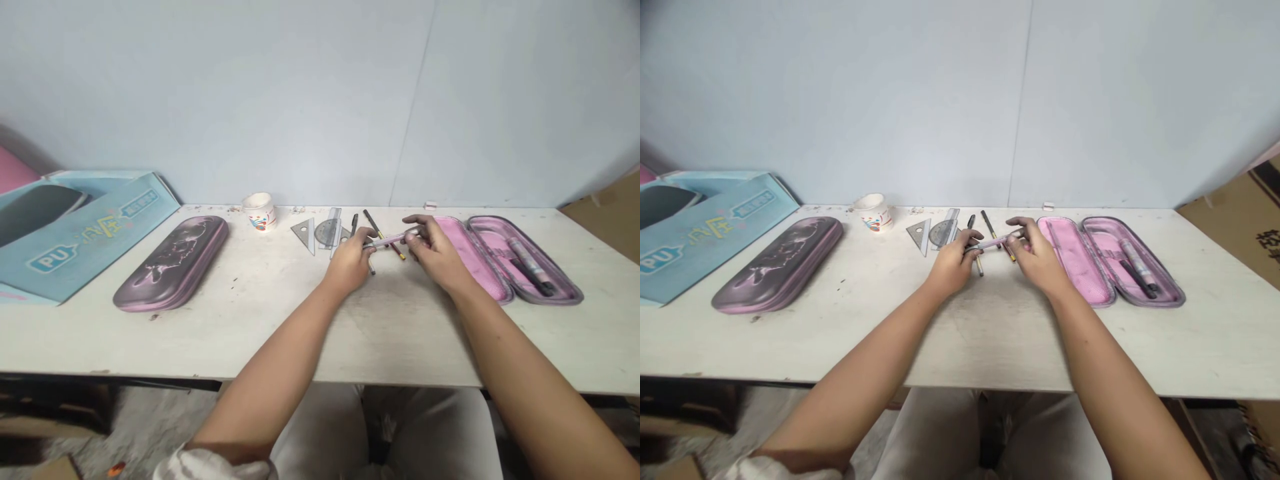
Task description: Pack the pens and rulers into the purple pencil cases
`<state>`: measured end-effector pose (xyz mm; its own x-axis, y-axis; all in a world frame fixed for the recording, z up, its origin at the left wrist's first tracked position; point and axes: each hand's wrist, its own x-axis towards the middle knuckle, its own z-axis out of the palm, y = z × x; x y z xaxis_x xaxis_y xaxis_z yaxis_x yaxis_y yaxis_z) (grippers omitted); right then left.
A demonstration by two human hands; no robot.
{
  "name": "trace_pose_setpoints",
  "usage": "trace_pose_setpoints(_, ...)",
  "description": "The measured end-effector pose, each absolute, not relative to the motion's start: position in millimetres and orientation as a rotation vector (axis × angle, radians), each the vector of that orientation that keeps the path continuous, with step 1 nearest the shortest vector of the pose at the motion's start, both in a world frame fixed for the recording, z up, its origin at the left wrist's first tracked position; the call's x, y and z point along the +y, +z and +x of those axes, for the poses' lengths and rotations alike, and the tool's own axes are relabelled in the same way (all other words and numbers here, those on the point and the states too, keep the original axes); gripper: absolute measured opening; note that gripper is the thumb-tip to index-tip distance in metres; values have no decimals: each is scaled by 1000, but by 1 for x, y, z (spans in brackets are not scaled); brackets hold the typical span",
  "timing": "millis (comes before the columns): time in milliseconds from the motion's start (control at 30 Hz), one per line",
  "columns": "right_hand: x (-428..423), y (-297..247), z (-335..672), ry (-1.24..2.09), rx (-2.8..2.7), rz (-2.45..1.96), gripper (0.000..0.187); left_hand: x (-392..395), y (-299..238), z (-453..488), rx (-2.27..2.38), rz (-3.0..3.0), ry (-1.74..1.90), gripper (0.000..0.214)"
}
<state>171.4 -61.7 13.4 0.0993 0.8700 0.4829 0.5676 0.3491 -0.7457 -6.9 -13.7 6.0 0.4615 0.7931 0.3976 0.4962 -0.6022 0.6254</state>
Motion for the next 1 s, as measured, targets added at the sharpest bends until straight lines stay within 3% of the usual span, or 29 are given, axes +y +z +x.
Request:
trace_pose_setpoints(167, -61, 11, 171, 342, -1583, -1484, 32, -14, 6, -7, 1087, 2273, 968, 29)
trace_pose_setpoints(333, -62, 13, 170, 493, -1547, -1319, 30, -14, 7, -6, 1087, 2273, 970, 29)
trace_pose_setpoints(733, -64, 14, 173, 401, -1536, -1368, 26, -16, 12, -8, 1051, 2272, 999, 27)
trace_pose_setpoints(867, -63, 14, 173, 325, -1473, -1416, 35, -16, 15, -9, 1058, 2209, 1004, 23)
trace_pose_setpoints(1000, -64, 16, 172, 426, -1455, -1277, 27, -13, 15, -10, 1018, 2000, 1079, 17)
